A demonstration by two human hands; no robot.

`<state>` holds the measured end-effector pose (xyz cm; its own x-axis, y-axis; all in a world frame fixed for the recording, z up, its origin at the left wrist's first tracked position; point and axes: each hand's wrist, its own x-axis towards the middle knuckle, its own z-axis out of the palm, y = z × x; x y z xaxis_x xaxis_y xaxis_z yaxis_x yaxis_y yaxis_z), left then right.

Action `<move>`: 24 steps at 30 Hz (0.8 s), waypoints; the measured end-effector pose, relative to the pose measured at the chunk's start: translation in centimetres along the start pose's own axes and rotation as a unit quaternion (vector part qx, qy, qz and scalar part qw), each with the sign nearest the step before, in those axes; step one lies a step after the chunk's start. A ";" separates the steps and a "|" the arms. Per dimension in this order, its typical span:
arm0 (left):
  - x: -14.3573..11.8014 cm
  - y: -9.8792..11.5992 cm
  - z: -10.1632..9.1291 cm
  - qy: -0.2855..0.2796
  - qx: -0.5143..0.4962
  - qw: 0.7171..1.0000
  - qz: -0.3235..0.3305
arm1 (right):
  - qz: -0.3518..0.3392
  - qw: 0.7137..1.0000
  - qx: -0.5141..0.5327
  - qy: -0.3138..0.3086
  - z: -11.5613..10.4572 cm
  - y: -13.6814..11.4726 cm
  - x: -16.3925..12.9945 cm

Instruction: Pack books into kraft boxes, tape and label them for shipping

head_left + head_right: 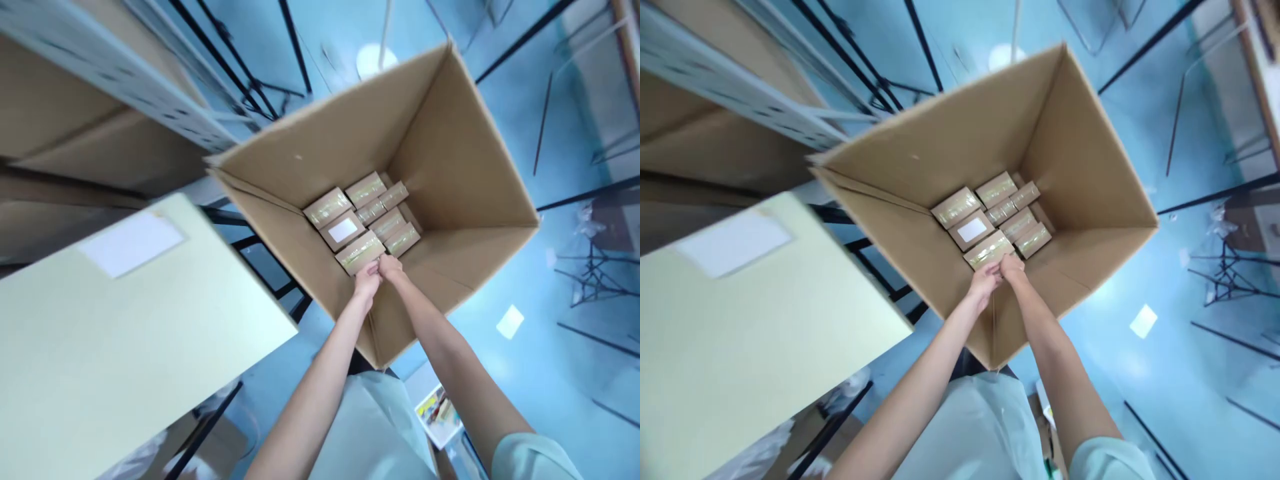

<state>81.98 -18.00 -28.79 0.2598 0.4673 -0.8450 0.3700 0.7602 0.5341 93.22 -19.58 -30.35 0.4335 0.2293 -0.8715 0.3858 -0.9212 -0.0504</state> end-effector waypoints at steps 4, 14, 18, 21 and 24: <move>-10.3 2.1 -6.3 -0.109 -0.117 0.986 0.039 | -0.124 0.986 -0.046 0.101 -2.2 -1.3 -12.7; -34.7 -6.1 -32.3 0.073 -0.397 0.877 0.260 | -0.530 0.836 0.107 0.093 11.9 -7.0 -36.8; -42.8 -15.5 -38.0 0.176 -0.511 0.793 0.282 | -0.610 0.791 0.050 -0.010 22.6 -10.8 -45.0; -47.7 -22.0 -40.6 0.231 -0.570 0.726 0.308 | -0.643 0.760 0.000 -0.097 30.6 -12.1 -50.3; -51.4 -26.8 -42.9 0.274 -0.599 0.670 0.342 | -0.660 0.726 -0.062 -0.182 37.2 -12.3 -55.0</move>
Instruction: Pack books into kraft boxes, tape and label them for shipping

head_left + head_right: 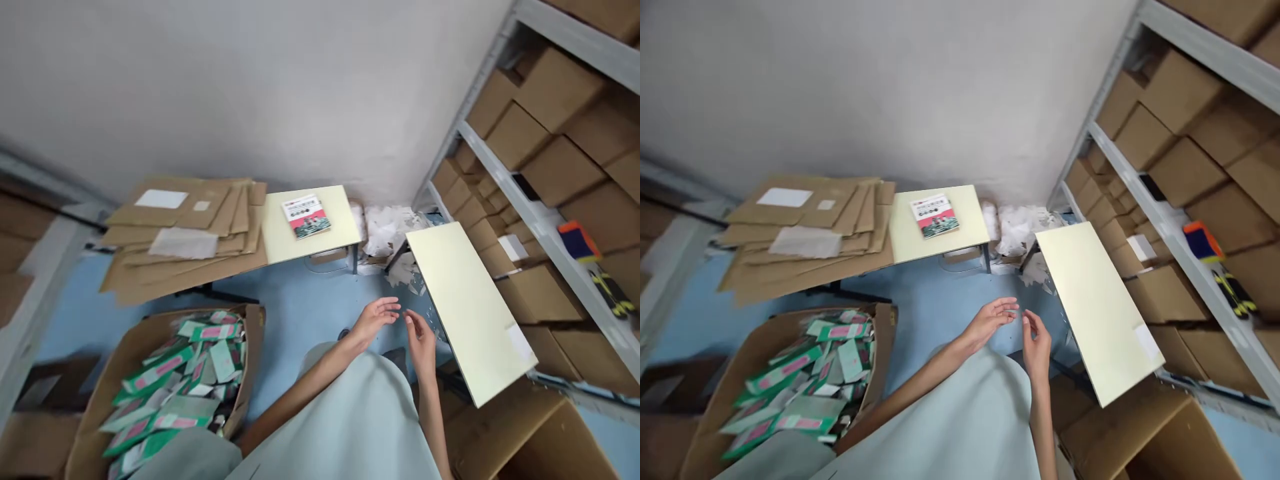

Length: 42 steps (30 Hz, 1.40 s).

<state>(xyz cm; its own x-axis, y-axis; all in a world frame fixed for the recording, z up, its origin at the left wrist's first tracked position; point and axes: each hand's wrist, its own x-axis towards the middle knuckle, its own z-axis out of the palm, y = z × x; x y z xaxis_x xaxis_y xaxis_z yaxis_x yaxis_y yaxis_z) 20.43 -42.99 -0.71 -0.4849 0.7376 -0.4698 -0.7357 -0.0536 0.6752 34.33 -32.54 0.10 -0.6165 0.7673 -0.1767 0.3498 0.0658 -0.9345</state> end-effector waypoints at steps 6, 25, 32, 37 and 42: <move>0.1 5.4 -6.5 0.073 -0.082 0.989 0.096 | -0.058 0.986 -0.033 -0.150 9.1 -5.7 3.0; 11.4 19.5 -22.4 0.322 -0.132 0.927 0.138 | -0.063 0.906 -0.072 -0.412 28.8 -10.3 28.8; 14.0 22.0 -28.0 0.380 -0.106 0.906 0.152 | -0.014 0.889 -0.129 -0.439 35.9 -7.7 37.2; 16.2 23.7 -33.9 0.435 -0.071 0.890 0.117 | -0.009 0.896 -0.190 -0.402 40.9 -7.1 39.4; 18.2 24.7 -37.6 0.415 -0.020 0.904 0.100 | 0.012 0.890 -0.282 -0.359 44.4 -6.5 39.1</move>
<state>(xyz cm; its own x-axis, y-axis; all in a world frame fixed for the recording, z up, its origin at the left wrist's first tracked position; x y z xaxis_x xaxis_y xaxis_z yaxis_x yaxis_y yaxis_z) -24.38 -56.18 -14.00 -0.7863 -0.0487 -0.6159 -0.6017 -0.1659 0.7813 -23.40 -31.29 -14.48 -0.8246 0.1815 -0.5358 0.5430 0.5195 -0.6597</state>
